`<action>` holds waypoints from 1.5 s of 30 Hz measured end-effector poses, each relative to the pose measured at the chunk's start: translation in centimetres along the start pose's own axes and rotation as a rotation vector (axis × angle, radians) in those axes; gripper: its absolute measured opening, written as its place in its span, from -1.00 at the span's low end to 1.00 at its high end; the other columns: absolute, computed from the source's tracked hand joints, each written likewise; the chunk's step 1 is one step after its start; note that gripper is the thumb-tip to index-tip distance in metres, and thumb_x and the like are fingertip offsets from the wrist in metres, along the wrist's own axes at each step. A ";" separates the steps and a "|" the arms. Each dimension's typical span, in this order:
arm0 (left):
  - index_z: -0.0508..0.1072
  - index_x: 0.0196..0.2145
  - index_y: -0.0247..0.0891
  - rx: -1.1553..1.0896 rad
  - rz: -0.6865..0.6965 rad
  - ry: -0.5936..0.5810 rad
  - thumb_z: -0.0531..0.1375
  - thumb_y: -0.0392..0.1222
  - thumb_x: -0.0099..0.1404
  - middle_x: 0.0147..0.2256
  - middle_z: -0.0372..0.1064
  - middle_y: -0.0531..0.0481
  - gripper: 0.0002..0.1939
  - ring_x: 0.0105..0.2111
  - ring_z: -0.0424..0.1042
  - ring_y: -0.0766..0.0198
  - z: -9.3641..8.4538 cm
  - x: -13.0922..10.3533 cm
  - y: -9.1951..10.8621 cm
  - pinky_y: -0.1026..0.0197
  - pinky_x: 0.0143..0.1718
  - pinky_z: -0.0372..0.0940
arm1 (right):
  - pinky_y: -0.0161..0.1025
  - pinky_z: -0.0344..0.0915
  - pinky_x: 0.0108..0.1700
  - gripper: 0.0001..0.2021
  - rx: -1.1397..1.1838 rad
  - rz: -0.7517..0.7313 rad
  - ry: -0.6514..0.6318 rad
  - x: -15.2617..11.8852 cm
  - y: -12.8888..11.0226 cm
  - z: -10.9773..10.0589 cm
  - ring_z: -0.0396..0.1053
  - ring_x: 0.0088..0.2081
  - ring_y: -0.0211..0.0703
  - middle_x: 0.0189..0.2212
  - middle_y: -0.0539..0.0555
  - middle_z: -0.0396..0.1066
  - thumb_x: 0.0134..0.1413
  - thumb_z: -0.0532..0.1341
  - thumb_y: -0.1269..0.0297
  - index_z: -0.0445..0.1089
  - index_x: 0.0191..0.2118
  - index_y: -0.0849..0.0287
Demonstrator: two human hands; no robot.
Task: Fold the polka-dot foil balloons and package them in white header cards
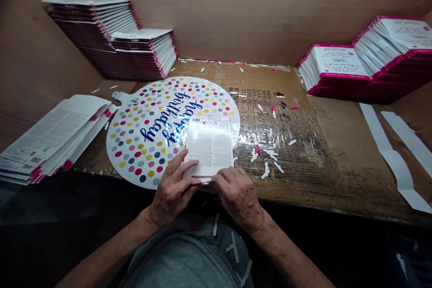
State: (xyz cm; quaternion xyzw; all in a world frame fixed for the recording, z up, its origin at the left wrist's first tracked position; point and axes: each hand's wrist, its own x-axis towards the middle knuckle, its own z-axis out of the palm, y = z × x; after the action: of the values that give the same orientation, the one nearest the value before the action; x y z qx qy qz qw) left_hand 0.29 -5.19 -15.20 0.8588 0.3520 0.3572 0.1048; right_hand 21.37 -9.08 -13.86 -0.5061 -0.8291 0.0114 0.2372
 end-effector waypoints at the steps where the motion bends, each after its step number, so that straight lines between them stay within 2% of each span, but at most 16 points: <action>1: 0.48 -0.40 -0.21 -0.008 -0.077 -0.018 0.21 -0.21 0.32 0.01 0.45 -0.14 -0.87 0.27 0.19 -0.07 0.1 0.2 0.0 -0.23 0.23 0.20 | -0.23 0.23 -0.29 -0.75 0.043 0.074 -0.038 0.3 0.1 0.0 0.34 -0.38 -0.18 -0.44 0.05 0.43 0.35 0.09 0.25 0.41 -0.35 0.14; 3: 0.43 -0.38 -0.22 -0.025 -0.242 -0.036 0.24 -0.18 0.27 0.03 0.42 -0.17 -0.90 0.19 0.29 -0.06 0.3 0.8 0.0 -0.19 0.19 0.26 | -0.25 0.27 -0.33 -0.78 0.097 0.186 -0.061 0.8 0.2 0.1 0.37 -0.40 -0.19 -0.43 0.04 0.44 0.33 0.12 0.17 0.42 -0.29 0.14; 5: 0.40 -0.29 -0.21 -0.029 -0.351 -0.019 0.21 -0.26 0.25 0.03 0.39 -0.17 -0.95 0.11 0.37 0.02 0.6 1.4 -0.1 -0.12 0.14 0.32 | -0.18 0.34 -0.21 -0.78 0.036 0.192 -0.005 0.9 0.3 0.2 0.43 -0.28 -0.12 -0.27 0.13 0.50 0.33 0.12 0.18 0.43 -0.09 0.16; 9: 0.37 -0.30 -0.18 0.030 -0.366 -0.017 0.09 -0.45 0.17 -0.06 0.42 -0.11 -0.78 0.05 0.39 0.07 0.9 1.9 -0.1 -0.09 0.15 0.29 | 0.10 0.22 0.14 -0.57 -0.152 -0.037 0.012 -0.4 0.3 0.5 0.31 0.10 0.13 0.11 0.35 0.37 0.32 0.12 0.15 0.30 0.18 0.30; 13: 0.43 -0.20 -0.20 0.001 -0.278 -0.089 0.20 -0.33 0.15 0.01 0.39 -0.15 -0.77 0.08 0.36 0.00 0.1 1.9 -0.3 -0.13 0.17 0.26 | 0.07 0.26 0.12 -0.47 -0.169 -0.140 -0.003 -1.9 0.8 0.2 0.31 0.09 0.13 0.11 0.35 0.38 0.29 0.15 0.06 0.28 0.19 0.38; 16: 0.41 0.07 -0.22 0.000 -0.143 -0.185 0.30 -0.07 0.20 0.18 0.25 -0.27 -0.51 0.20 0.25 -0.10 -0.7 2.0 -0.5 -0.19 0.22 0.19 | -0.03 0.34 0.03 -0.51 -0.109 -0.175 0.019 -2.4 0.9 -0.2 0.38 0.01 0.04 0.02 0.29 0.46 0.28 0.16 0.06 0.32 0.17 0.33; 18: 0.39 0.14 -0.22 0.027 -0.047 -0.250 0.31 0.04 0.21 0.27 0.13 -0.33 -0.41 0.26 0.16 -0.18 -0.9 1.9 -0.5 -0.25 0.24 0.15 | -0.07 0.35 0.02 -0.51 -0.084 -0.183 0.054 -2.7 0.6 -0.3 0.40 -0.01 0.00 0.00 0.27 0.48 0.28 0.18 0.07 0.31 0.18 0.30; 22: 0.46 0.05 -0.32 0.035 0.100 -0.280 0.25 0.09 0.28 0.21 0.24 -0.38 -0.49 0.25 0.18 -0.18 -0.8 1.1 -0.2 -0.23 0.19 0.23 | -0.04 0.31 0.08 -0.63 -0.143 -0.110 0.196 -3.6 0.0 -0.3 0.38 0.02 0.03 0.00 0.27 0.47 0.27 0.21 0.19 0.39 0.11 0.25; 25: 0.53 -0.06 -0.30 -0.014 0.098 -0.218 0.22 0.07 0.31 0.12 0.36 -0.32 -0.59 0.21 0.25 -0.11 -0.7 0.7 0.2 -0.16 0.16 0.28 | -0.09 0.32 0.00 -0.80 -0.112 -0.027 0.227 -3.6 -0.1 -0.4 0.42 -0.10 -0.05 -0.13 0.17 0.53 0.31 0.15 0.33 0.49 -0.06 0.15; 28: 0.58 -0.28 -0.21 -0.079 -0.033 -0.123 0.20 -0.14 0.36 -0.05 0.48 -0.16 -0.83 0.16 0.33 -0.01 -0.2 1.1 0.7 -0.08 0.13 0.31 | -0.20 0.35 -0.19 -0.79 0.014 0.170 0.159 -2.3 0.1 -0.4 0.43 -0.29 -0.15 -0.31 0.09 0.52 0.33 0.14 0.22 0.51 -0.21 0.14; 31: 0.50 -0.43 -0.24 -0.037 -0.266 -0.026 0.29 -0.21 0.25 -0.17 0.47 -0.12 -0.89 -0.01 0.43 0.02 0.8 1.9 1.0 -0.05 0.02 0.36 | -0.20 0.38 -0.25 -0.69 -0.020 0.361 0.140 -0.6 0.3 0.0 0.46 -0.30 -0.13 -0.26 0.15 0.51 0.31 0.14 0.08 0.47 -0.08 0.21; 33: 0.44 -0.37 -0.26 0.045 -0.374 0.022 0.33 -0.21 0.20 -0.15 0.45 -0.14 -0.87 -0.07 0.44 0.01 1.5 2.2 1.1 -0.06 -0.04 0.36 | -0.06 0.37 -0.06 -0.62 -0.152 0.292 0.151 -0.2 0.3 0.2 0.45 -0.09 0.03 -0.06 0.30 0.47 0.32 0.12 0.07 0.42 0.03 0.27; 36: 0.39 -0.28 -0.25 0.079 -0.394 0.027 0.31 -0.23 0.23 -0.08 0.43 -0.16 -0.84 -0.02 0.42 0.00 1.9 2.3 1.2 -0.07 0.01 0.32 | 0.10 0.21 0.16 -0.50 -0.245 0.008 0.060 -1.2 0.4 0.2 0.29 0.14 0.18 0.14 0.37 0.35 0.31 0.11 0.03 0.36 0.14 0.36; 40: 0.39 -0.22 -0.24 -0.029 -0.432 0.054 0.34 -0.18 0.18 -0.04 0.43 -0.17 -0.75 0.03 0.40 0.00 1.0 1.9 2.0 -0.07 0.08 0.29 | -0.05 0.29 0.04 -0.63 -0.253 -0.146 0.123 -3.6 0.8 -0.6 0.40 -0.02 0.02 0.01 0.26 0.49 0.30 0.18 0.17 0.39 0.09 0.31; 43: 0.40 -0.14 -0.27 -0.218 -0.633 0.118 0.35 -0.02 0.15 -0.14 0.46 -0.17 -0.60 -0.10 0.46 0.03 -0.5 1.5 3.2 0.00 -0.06 0.39 | -0.14 0.33 -0.04 -0.75 -0.181 -0.118 0.271 -3.5 0.6 -1.2 0.43 -0.12 -0.07 -0.10 0.19 0.55 0.28 0.21 0.34 0.42 0.03 0.24; 45: 0.40 -0.09 -0.29 -0.487 -0.814 0.094 0.33 0.09 0.15 -0.20 0.50 -0.15 -0.51 -0.21 0.51 0.08 -1.3 1.6 3.7 0.07 -0.17 0.43 | -0.14 0.34 -0.03 -0.75 -0.132 -0.092 0.348 -2.2 0.3 -1.1 0.42 -0.09 -0.06 -0.08 0.19 0.54 0.28 0.20 0.38 0.42 0.04 0.23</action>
State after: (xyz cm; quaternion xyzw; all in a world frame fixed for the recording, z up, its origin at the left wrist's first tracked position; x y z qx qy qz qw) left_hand 2.15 -6.88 -11.73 0.5845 0.5701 0.3979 0.4184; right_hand 22.87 -11.08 -13.80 -0.4765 -0.7968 -0.1414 0.3436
